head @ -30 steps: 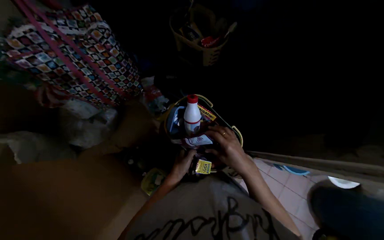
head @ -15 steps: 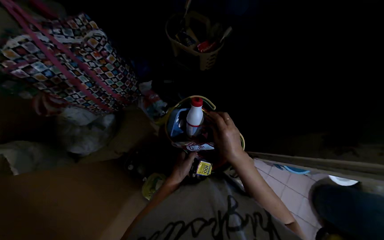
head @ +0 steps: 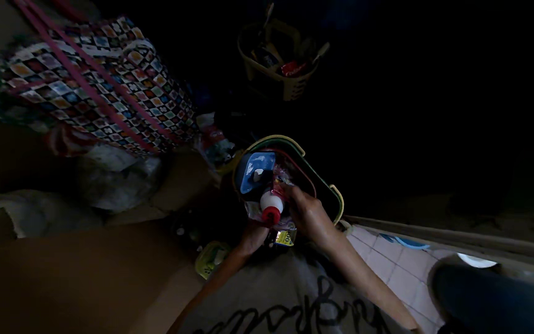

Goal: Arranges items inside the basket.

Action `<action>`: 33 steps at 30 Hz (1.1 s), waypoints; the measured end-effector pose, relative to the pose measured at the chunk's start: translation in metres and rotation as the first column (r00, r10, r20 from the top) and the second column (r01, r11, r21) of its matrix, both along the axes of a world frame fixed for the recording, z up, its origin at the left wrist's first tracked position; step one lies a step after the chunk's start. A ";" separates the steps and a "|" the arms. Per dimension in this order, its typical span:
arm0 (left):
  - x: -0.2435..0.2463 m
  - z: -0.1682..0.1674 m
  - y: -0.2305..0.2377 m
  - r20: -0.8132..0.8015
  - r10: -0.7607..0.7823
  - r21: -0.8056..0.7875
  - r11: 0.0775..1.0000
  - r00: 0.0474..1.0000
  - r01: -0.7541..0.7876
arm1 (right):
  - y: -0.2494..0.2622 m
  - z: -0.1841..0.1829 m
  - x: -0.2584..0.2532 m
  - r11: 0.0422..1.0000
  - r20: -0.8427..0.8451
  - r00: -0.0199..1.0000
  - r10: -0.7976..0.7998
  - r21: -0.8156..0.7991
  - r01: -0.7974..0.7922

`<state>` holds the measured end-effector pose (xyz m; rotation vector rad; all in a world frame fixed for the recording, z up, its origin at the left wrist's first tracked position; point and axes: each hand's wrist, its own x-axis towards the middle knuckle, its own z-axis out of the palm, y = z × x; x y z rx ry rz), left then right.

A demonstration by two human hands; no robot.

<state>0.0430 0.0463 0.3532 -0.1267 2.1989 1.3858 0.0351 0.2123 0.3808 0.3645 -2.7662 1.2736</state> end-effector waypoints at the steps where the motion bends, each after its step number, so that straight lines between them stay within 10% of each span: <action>1: 0.000 -0.002 0.001 0.012 0.029 0.028 0.999 1.000 -0.029 | 0.002 0.001 -0.001 1.000 0.023 1.000 -0.001 -0.001 0.001; 33: 0.003 -0.014 0.004 0.184 0.257 0.190 0.938 0.949 -0.291 | 0.079 0.021 -0.014 0.973 -0.018 0.982 -0.187 -0.145 0.182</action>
